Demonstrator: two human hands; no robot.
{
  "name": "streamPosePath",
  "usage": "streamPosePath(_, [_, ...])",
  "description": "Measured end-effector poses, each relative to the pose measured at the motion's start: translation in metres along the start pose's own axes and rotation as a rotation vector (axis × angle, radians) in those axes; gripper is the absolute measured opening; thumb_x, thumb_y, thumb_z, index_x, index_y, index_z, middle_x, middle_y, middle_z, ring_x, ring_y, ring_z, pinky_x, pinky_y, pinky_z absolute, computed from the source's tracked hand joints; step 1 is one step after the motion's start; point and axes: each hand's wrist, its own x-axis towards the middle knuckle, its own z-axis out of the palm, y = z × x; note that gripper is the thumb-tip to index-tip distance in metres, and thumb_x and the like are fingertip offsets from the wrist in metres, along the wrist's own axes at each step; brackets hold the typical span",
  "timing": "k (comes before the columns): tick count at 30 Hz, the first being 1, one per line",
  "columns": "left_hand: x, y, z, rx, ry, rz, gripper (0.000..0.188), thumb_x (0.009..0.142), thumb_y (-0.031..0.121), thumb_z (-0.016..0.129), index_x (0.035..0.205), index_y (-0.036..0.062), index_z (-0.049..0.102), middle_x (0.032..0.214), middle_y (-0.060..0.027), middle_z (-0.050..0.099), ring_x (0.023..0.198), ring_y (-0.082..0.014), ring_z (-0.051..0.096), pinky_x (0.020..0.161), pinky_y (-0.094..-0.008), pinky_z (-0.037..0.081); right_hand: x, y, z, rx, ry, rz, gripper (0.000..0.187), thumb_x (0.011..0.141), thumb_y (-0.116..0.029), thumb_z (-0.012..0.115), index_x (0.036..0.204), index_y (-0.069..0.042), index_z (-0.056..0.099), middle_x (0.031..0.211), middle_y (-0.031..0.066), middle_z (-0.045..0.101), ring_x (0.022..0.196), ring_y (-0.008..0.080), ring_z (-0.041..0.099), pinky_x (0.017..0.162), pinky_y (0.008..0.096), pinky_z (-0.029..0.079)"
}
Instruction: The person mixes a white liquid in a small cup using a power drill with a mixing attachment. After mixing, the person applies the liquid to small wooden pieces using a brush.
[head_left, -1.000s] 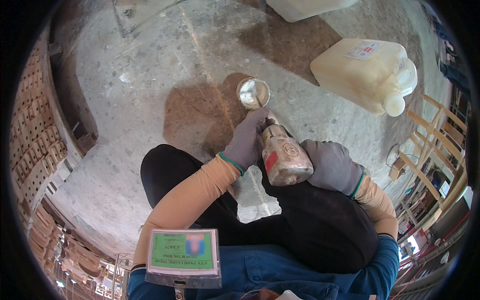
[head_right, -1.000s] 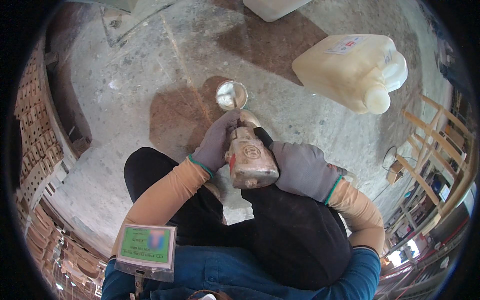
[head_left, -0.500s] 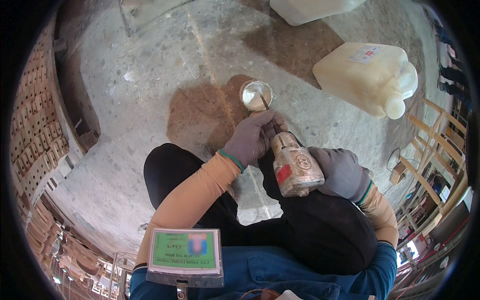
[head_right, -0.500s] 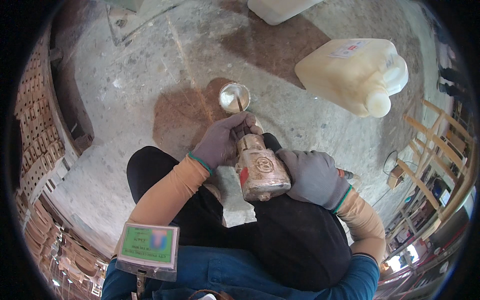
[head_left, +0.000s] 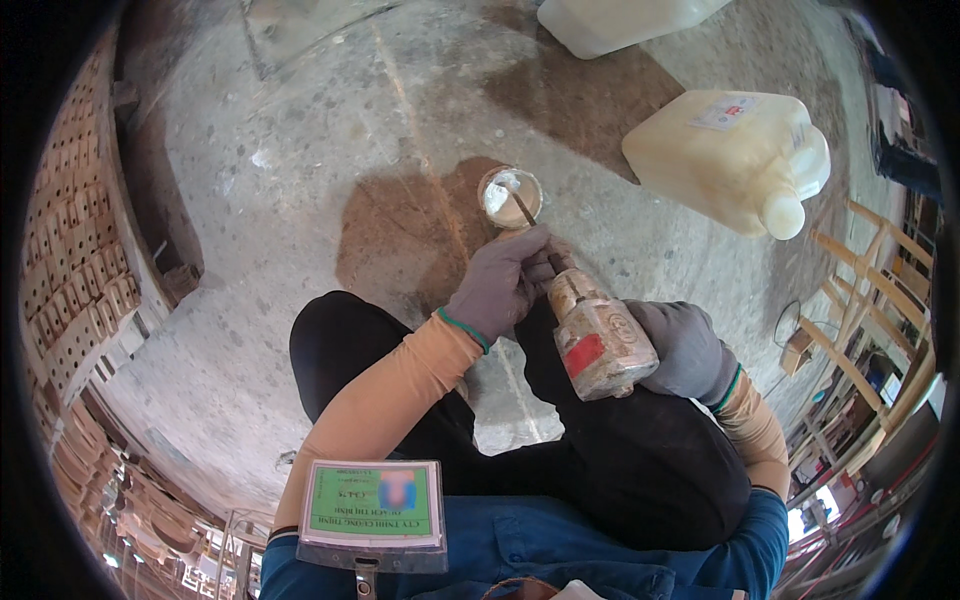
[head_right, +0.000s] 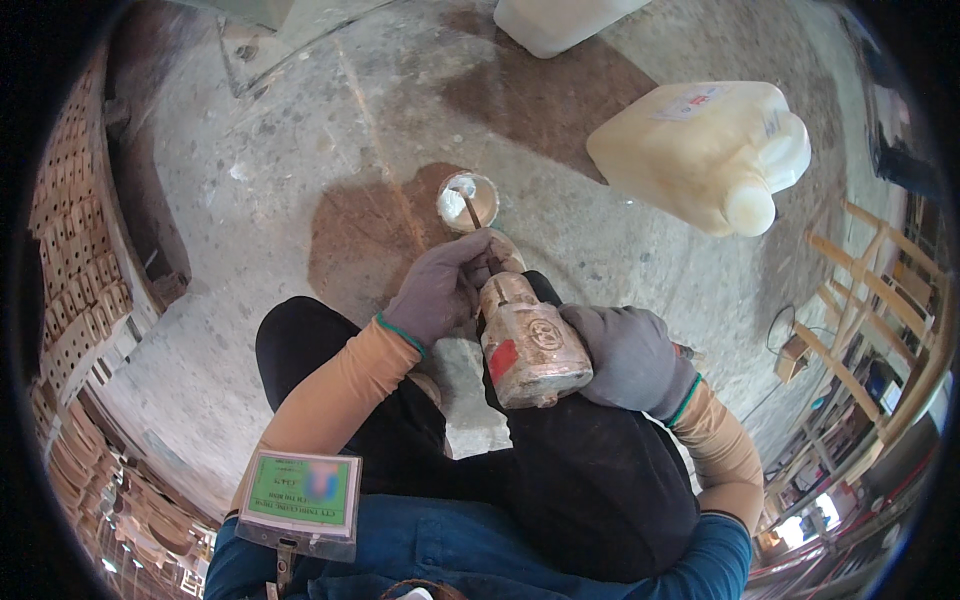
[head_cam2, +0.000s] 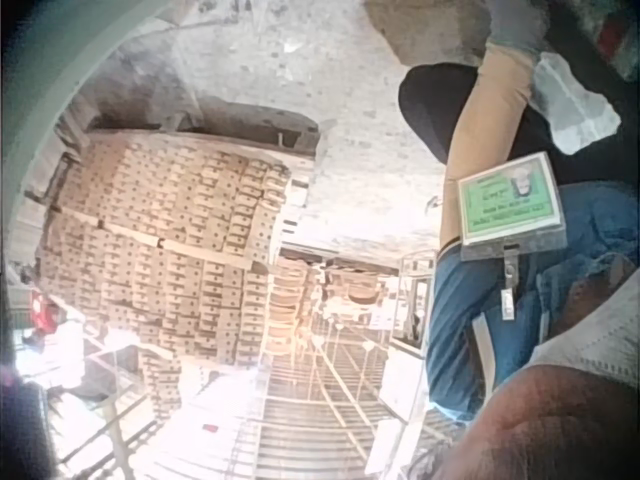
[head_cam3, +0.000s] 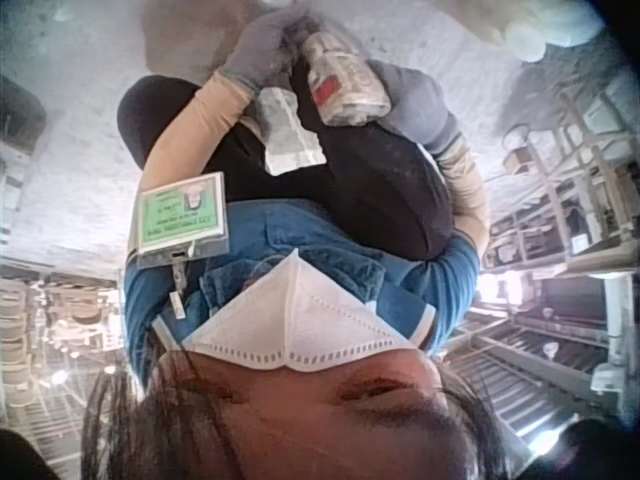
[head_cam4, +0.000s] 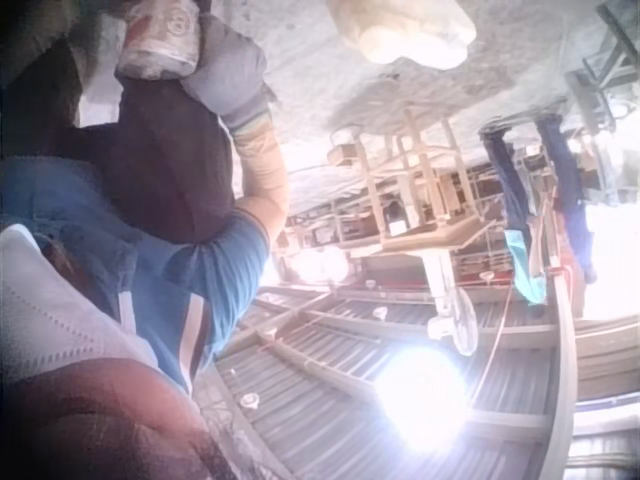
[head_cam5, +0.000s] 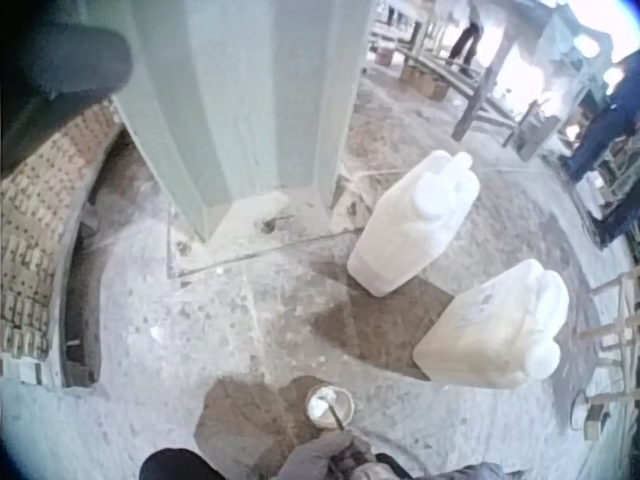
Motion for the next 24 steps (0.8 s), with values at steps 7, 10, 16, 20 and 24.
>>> streamPosePath(7, [0.002,0.004,-0.001,0.056,0.038,-0.012,0.017,0.094,0.018,0.055,0.099,0.0025,0.057,0.09,-0.0096,0.063,0.082,-0.0187,0.063,0.076,-0.0305,0.052,0.004,0.01,0.007,0.008,0.038,-0.046,0.053,0.064,-0.032,0.072,0.108,-0.006,0.059,0.084,0.0132,0.066,0.075,0.0319,0.064,0.064,0.0409,0.05])
streamPosePath(10, [0.002,0.008,-0.004,0.067,0.041,0.021,0.019,0.093,0.019,0.055,0.101,0.0021,0.057,0.091,-0.0093,0.063,0.083,-0.018,0.063,0.077,-0.0296,0.051,0.007,0.016,0.01,-0.021,0.042,-0.066,0.053,0.063,-0.032,0.072,0.107,-0.006,0.059,0.082,0.0126,0.065,0.074,0.032,0.064,0.064,0.041,0.05])
streamPosePath(16, [-0.009,0.032,0.015,0.162,0.015,0.173,0.023,0.093,0.02,0.055,0.104,-0.0005,0.057,0.092,-0.0096,0.063,0.084,-0.0166,0.062,0.078,-0.0306,0.052,0.025,0.031,0.02,0.095,0.115,-0.138,0.056,0.062,-0.032,0.071,0.11,-0.006,0.058,0.083,0.0124,0.065,0.074,0.0327,0.064,0.066,0.0415,0.049])
streamPosePath(20, [-0.009,0.064,0.021,0.179,0.137,0.346,0.024,0.094,0.02,0.054,0.103,-0.0022,0.057,0.09,-0.0091,0.061,0.085,-0.0174,0.062,0.078,-0.0309,0.052,0.045,0.027,0.024,0.16,0.165,-0.259,0.064,0.061,-0.035,0.071,0.116,-0.006,0.056,0.087,0.0128,0.066,0.077,0.033,0.064,0.067,0.0425,0.049])
streamPosePath(24, [-0.002,0.118,0.02,0.334,0.272,0.575,0.021,0.093,0.019,0.056,0.098,-0.0008,0.06,0.085,-0.0059,0.062,0.075,-0.0171,0.062,0.069,-0.0308,0.053,0.039,0.018,0.018,0.12,0.196,-0.358,0.072,0.06,-0.04,0.072,0.121,-0.006,0.054,0.088,0.0145,0.065,0.078,0.0324,0.064,0.071,0.0434,0.048])
